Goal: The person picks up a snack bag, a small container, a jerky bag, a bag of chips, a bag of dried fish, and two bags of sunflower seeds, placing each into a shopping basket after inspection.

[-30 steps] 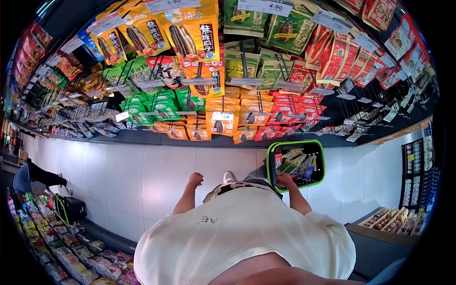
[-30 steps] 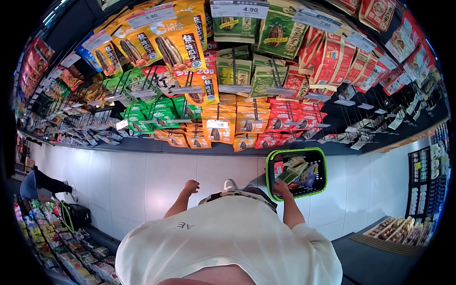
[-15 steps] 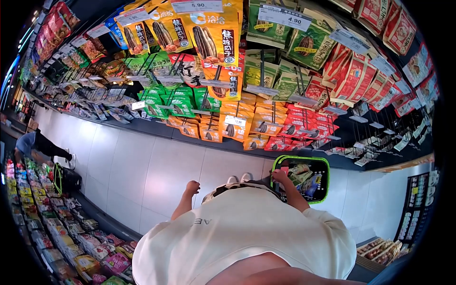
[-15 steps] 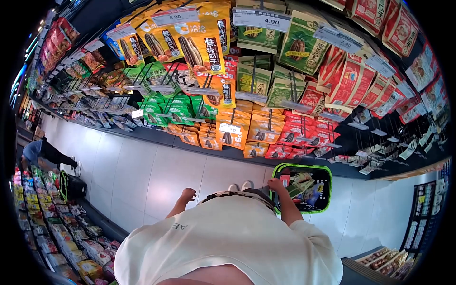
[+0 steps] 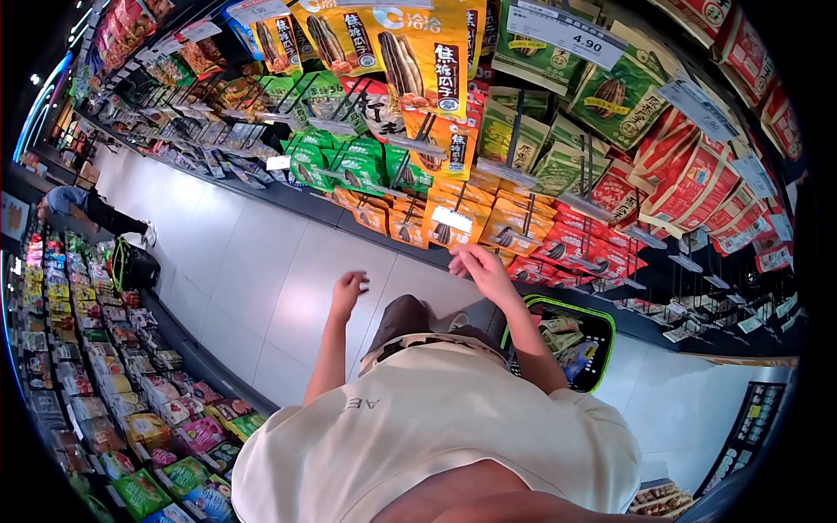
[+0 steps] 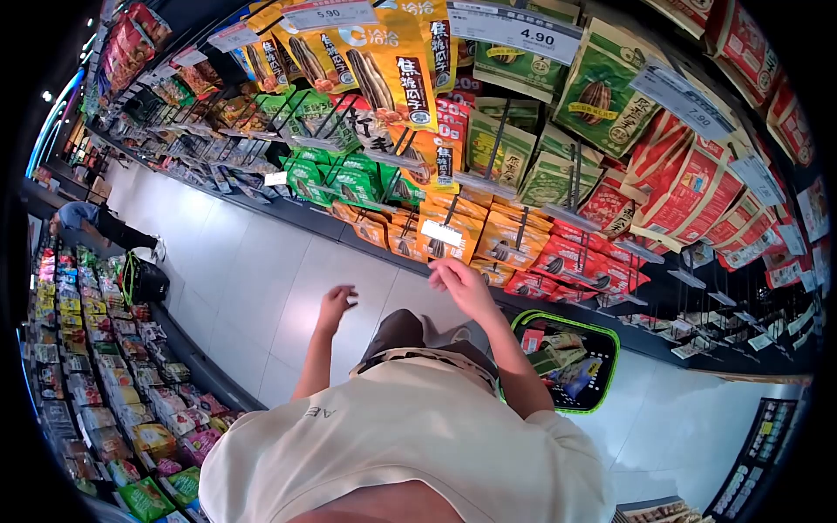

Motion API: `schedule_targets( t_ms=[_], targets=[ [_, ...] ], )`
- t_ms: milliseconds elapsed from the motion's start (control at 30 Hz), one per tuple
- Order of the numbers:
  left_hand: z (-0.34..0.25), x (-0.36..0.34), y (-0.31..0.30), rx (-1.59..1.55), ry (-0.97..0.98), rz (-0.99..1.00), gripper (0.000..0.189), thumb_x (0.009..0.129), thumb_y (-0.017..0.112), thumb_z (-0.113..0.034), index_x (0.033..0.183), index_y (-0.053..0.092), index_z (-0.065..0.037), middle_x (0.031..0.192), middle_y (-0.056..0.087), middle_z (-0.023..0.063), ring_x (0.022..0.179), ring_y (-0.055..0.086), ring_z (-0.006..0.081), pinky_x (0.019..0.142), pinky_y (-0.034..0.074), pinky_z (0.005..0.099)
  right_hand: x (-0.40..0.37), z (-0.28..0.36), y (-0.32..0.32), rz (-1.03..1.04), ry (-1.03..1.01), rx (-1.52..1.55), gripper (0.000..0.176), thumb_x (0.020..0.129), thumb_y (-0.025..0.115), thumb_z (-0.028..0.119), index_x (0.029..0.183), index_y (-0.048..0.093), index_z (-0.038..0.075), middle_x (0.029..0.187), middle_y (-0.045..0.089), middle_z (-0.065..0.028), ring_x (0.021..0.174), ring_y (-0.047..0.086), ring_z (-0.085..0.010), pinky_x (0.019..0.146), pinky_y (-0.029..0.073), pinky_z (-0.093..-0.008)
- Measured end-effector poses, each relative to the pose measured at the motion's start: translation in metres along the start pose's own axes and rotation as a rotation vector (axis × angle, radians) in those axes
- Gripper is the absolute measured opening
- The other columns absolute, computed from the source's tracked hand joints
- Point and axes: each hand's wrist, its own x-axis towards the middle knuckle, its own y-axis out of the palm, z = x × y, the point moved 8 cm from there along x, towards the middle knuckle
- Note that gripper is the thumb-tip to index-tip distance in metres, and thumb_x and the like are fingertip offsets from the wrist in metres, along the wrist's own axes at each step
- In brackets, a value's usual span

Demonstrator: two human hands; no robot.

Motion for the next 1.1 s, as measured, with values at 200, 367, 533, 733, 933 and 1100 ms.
schedule_targets(
  t_ms=[200, 367, 533, 733, 933, 1100],
  targets=[
    [-0.202, 0.007, -0.008, -0.164, 0.486, -0.054, 0.021, 0.086, 0.042, -0.014, 0.095, 0.055, 0.0, 0.082, 0.056, 0.0046, 0.077, 0.054, 0.0118, 0.069, 0.044, 0.0236, 0.035, 0.111, 0.045, 0.092, -0.18, -0.108, 0.019, 0.088, 0.038, 0.01, 0.097, 0.051, -0.001, 0.076, 0.056, -0.0041, 0.072, 0.054, -0.0101, 0.065, 0.043, -0.022],
    [-0.337, 0.039, -0.021, -0.167, 0.703, -0.002, 0.023, 0.084, 0.044, -0.011, 0.1, 0.051, 0.004, 0.096, 0.054, 0.0094, 0.088, 0.053, 0.0159, 0.08, 0.044, 0.0294, 0.088, 0.174, 0.083, 0.037, -0.418, -0.203, 0.02, 0.087, 0.039, 0.008, 0.103, 0.047, -0.001, 0.086, 0.054, -0.0047, 0.082, 0.052, -0.009, 0.074, 0.042, -0.0224],
    [-0.401, 0.112, -0.017, 0.119, 0.722, 0.008, 0.045, 0.08, 0.051, -0.02, 0.117, 0.04, 0.003, 0.108, 0.05, 0.0122, 0.095, 0.05, 0.0184, 0.081, 0.039, 0.027, 0.182, 0.184, 0.109, -0.18, -0.392, -0.517, 0.039, 0.086, 0.045, 0.017, 0.118, 0.035, -0.001, 0.11, 0.048, -0.0144, 0.103, 0.048, -0.0199, 0.085, 0.039, -0.0298],
    [-0.428, 0.179, -0.01, 0.245, 0.716, -0.037, 0.065, 0.077, 0.056, -0.029, 0.125, 0.027, 0.003, 0.12, 0.04, 0.0173, 0.106, 0.043, 0.0232, 0.085, 0.036, 0.0309, 0.261, 0.187, 0.098, -0.613, -0.299, -0.707, 0.058, 0.079, 0.05, 0.021, 0.123, 0.025, -0.007, 0.124, 0.032, -0.0262, 0.113, 0.035, -0.0356, 0.093, 0.03, -0.035],
    [-0.433, 0.196, -0.005, 0.099, 0.745, 0.06, 0.064, 0.072, 0.061, -0.03, 0.118, 0.035, 0.007, 0.11, 0.048, 0.0172, 0.083, 0.052, 0.0192, 0.07, 0.042, 0.0286, 0.273, 0.192, 0.091, -0.805, -0.418, -0.551, 0.053, 0.079, 0.049, 0.017, 0.12, 0.027, -0.008, 0.115, 0.039, -0.0277, 0.108, 0.04, -0.0361, 0.087, 0.034, -0.039],
    [-0.43, 0.193, -0.02, 0.145, 0.715, 0.104, 0.044, 0.073, 0.061, -0.029, 0.097, 0.05, 0.006, 0.092, 0.055, 0.0095, 0.07, 0.051, 0.0107, 0.063, 0.04, 0.0236, 0.26, 0.194, 0.093, -0.926, -0.515, -0.564, 0.038, 0.08, 0.051, 0.02, 0.106, 0.042, -0.006, 0.098, 0.051, -0.0206, 0.093, 0.049, -0.0327, 0.078, 0.037, -0.0375]
  ],
)
